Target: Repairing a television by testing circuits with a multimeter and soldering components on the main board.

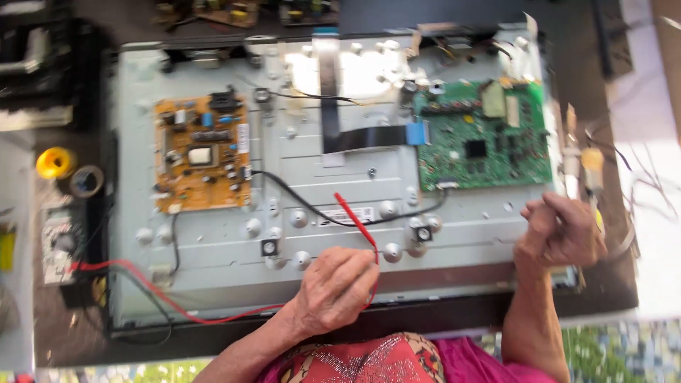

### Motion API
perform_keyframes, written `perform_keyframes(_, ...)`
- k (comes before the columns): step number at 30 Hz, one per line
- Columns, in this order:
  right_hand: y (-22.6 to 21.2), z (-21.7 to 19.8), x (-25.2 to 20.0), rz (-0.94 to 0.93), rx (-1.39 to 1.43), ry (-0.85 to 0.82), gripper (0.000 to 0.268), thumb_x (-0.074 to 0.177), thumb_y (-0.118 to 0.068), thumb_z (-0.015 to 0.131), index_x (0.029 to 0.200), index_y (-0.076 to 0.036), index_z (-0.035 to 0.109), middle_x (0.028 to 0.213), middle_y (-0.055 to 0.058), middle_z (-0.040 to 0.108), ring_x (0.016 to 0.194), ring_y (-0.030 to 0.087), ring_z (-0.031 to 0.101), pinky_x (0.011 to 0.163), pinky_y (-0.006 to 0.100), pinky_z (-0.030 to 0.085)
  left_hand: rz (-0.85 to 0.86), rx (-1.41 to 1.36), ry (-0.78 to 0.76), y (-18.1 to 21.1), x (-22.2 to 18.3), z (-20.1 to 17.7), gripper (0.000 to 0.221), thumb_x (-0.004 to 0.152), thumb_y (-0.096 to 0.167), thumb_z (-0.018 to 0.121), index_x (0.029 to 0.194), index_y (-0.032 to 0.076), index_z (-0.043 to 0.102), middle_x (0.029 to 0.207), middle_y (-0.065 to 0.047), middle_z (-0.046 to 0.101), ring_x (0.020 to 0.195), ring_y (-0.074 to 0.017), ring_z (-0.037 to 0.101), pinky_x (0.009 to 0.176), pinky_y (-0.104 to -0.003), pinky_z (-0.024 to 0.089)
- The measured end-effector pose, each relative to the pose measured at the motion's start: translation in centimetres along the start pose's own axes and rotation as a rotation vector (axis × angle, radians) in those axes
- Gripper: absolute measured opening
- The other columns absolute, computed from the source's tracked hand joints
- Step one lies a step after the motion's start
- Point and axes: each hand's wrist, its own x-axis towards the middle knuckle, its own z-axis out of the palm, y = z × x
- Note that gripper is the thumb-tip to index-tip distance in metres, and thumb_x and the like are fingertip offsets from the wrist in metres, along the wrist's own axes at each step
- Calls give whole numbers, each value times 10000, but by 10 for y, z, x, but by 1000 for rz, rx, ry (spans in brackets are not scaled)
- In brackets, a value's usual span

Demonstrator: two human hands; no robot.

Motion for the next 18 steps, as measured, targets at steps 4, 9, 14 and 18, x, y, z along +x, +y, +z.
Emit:
perform_keyframes(4, 9, -4, 5, -25, 44, 54, 125, 1022, 178, 539, 1038, 141, 657, 733, 230, 634, 573, 278, 633, 552, 356, 502, -27, 48, 4, -6, -7, 10, 208, 1020, 16, 460, 1027, -48, 658, 1103, -200, 664, 822, -319, 693, 718, -407, 574)
perform_keyframes(9, 45, -46, 9, -50, 33, 192, 115, 1108, 89, 538, 1159, 122, 635, 781, 240, 623, 541, 246, 562, 495, 346, 530, 5, 96, -54, -8, -18, 13, 210, 1002, 21, 468, 1026, -23, 672, 1113, -185, 659, 832, -303, 698, 723, -409, 572)
perform_keyframes(14, 69, -84, 5, 109, -278, 41, 143, 1153, 85, 567, 1160, 156, 692, 940, 258, 696, 698, 301, 677, 595, 386, 604, 2, 102, -63, -7, -20, 14, 217, 990, 10, 474, 1031, -31, 683, 1109, -191, 657, 838, -306, 703, 712, -410, 582)
perform_keyframes(18, 82, -94, -10, 95, -573, -92, 64, 1103, 94, 672, 1092, 80, 734, 1017, 196, 734, 890, 291, 702, 715, 394, 599, 6, 102, -59, -6, -23, 14, 193, 981, 1, 500, 1019, -26, 687, 1077, -194, 670, 829, -308, 701, 686, -406, 583)
